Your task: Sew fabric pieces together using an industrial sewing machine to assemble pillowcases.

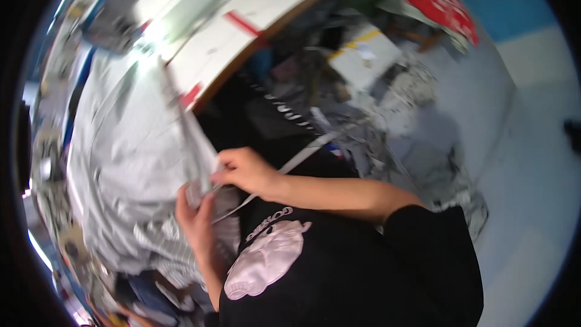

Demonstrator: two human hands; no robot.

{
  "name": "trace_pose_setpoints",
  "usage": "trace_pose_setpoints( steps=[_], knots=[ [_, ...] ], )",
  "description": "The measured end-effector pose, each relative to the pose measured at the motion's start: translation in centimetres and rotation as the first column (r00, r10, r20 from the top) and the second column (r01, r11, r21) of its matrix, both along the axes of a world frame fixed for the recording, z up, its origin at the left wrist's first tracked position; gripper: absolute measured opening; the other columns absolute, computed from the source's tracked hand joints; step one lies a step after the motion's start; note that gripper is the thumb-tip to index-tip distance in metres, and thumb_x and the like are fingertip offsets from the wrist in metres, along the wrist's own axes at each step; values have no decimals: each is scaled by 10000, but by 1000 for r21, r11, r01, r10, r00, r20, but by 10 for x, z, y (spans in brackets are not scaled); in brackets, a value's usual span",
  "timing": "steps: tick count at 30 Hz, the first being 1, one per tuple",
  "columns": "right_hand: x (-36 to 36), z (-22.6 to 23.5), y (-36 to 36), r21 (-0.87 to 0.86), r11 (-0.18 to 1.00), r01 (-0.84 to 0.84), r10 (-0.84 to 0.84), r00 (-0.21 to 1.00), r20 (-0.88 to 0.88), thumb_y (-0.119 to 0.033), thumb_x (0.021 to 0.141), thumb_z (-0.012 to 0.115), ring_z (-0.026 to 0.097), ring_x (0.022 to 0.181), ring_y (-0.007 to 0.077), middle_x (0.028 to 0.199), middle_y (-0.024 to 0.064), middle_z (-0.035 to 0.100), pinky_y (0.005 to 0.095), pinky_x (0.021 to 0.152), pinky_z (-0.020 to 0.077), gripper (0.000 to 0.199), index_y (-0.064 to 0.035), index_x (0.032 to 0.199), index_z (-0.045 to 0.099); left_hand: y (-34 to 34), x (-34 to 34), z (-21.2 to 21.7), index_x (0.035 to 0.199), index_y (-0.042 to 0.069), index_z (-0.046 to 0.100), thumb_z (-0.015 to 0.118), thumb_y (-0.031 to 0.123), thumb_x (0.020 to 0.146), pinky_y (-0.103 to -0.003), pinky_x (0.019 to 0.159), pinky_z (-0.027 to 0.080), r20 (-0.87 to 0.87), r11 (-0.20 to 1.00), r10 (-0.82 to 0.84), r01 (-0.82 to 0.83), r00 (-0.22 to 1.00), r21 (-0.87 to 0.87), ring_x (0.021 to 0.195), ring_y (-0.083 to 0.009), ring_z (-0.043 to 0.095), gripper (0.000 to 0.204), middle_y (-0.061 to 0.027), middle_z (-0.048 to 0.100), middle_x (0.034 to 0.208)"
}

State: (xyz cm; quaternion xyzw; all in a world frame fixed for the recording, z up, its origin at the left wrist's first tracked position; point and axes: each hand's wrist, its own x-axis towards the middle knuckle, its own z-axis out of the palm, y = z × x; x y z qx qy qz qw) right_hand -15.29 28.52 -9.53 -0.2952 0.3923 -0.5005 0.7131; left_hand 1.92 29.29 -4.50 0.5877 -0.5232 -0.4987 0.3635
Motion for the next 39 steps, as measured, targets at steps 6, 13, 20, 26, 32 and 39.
trace_pose_setpoints(
  steps=[6,13,20,26,32,39],
  knots=[
    [-14,5,4,129,986,-101,64,963,263,-96,916,692,502,573,66,706,-15,574,245,505,401,114,-35,866,610,-22,77,-17,1165,-6,573,654,11,904,-223,757,461,41,988,156,-156,987,14,850,-106,571,273,-29,614,1022],
    [-35,8,16,184,978,-96,60,979,194,-126,974,621,525,569,77,720,5,576,222,524,423,122,-43,886,611,-12,94,24,1039,29,609,621,94,957,-202,593,406,286,942,291,-221,913,-252,694,-50,537,105,3,621,842],
    [-45,14,23,169,976,-139,118,985,126,-157,998,597,651,762,111,853,39,656,237,710,535,152,-15,971,645,21,29,97,1031,-43,622,506,155,1030,-223,581,511,-417,949,55,82,907,304,663,-120,648,229,-130,698,831],
    [-45,12,32,131,984,-119,108,990,86,-220,1047,506,677,843,153,952,79,682,281,778,554,264,10,1076,633,24,-39,56,1083,-38,608,472,157,1045,-259,626,539,-664,594,128,479,737,646,674,-163,667,242,-139,703,883],
    [-48,7,30,112,987,-115,111,993,41,-314,1070,449,688,891,182,1002,105,684,295,799,556,388,34,1110,614,31,-40,36,1091,-14,608,492,192,1044,-277,575,512,-354,754,-290,440,889,488,617,-146,633,241,-100,691,868],
    [-49,19,25,71,985,-156,160,986,-49,-326,1070,450,699,910,199,998,120,682,293,802,556,404,46,1088,607,36,-11,74,1235,-8,576,506,261,1042,-241,494,412,-218,878,-82,174,973,447,532,-103,516,339,-27,575,767]
  ],
)
